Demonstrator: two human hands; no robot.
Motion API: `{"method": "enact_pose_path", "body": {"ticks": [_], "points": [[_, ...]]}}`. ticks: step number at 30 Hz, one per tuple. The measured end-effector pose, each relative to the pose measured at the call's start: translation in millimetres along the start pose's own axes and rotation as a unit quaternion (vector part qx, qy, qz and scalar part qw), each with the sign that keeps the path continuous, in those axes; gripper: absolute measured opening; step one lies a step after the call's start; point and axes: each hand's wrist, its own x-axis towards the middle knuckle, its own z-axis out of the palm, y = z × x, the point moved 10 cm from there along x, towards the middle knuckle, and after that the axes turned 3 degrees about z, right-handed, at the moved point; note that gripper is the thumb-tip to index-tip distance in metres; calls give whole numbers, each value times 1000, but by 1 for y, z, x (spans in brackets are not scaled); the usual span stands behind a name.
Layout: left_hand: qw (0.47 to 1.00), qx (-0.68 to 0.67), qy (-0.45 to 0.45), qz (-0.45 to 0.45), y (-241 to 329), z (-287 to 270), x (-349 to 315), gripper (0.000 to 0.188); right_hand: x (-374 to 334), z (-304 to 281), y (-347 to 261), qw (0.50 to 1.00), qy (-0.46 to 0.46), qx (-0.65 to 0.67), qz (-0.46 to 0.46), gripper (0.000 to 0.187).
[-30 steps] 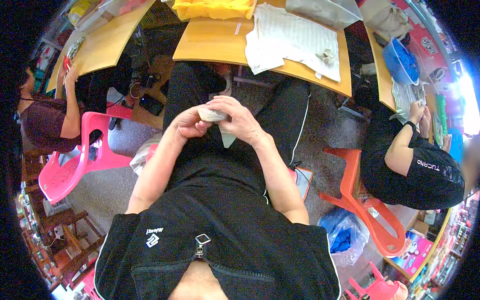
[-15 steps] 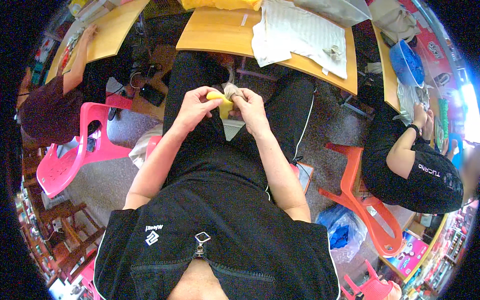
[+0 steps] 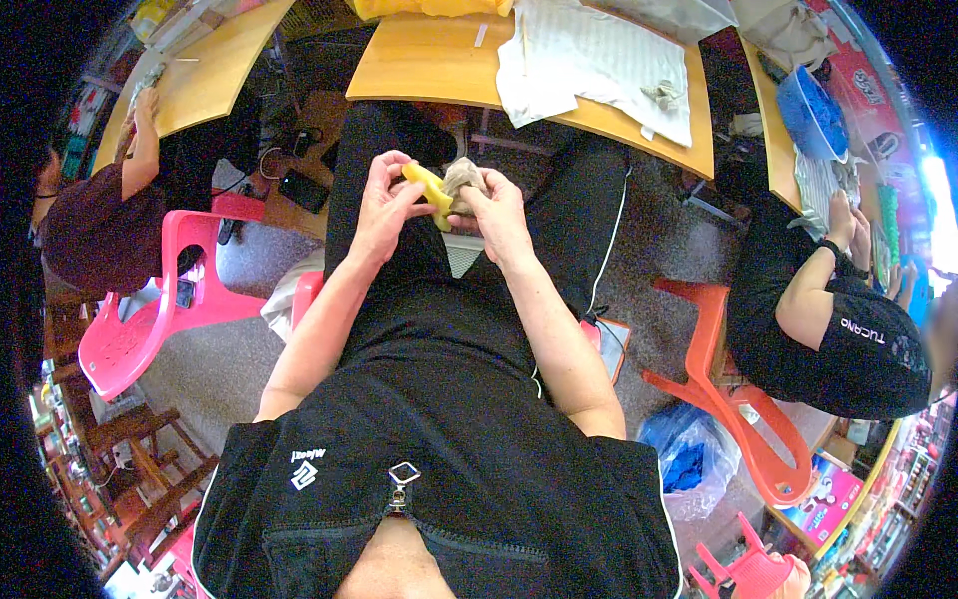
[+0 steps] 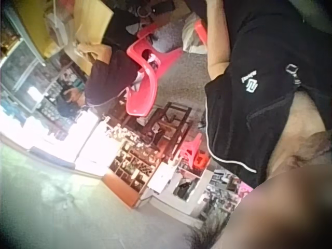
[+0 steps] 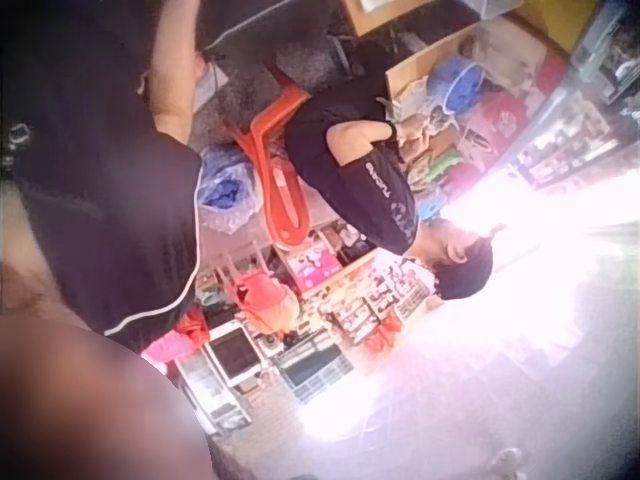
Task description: Assembling small yellow clay or wax figurine components, likely for a festival or craft.
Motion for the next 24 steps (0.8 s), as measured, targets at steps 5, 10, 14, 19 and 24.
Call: {"method": "enact_pose_path", "body": {"ticks": [5, 10, 14, 19, 24], "points": [[866, 435, 9, 245, 50, 20, -14, 20, 0, -2, 0, 999, 18, -38, -24, 23], [920, 389, -43, -33, -5, -1, 12, 24, -6, -2, -16, 974, 67, -183, -119, 20], [964, 198, -35, -172, -36, -4, 8, 29, -18, 6, -33, 937, 78, -282, -190, 20], [966, 142, -35, -214, -49, -5, 7, 24, -23, 7, -44, 938, 78, -274, -196, 24], [933, 342, -49, -105, -45, -10, 17, 23, -17, 2, -33, 927, 97, -320, -167, 24]]}}
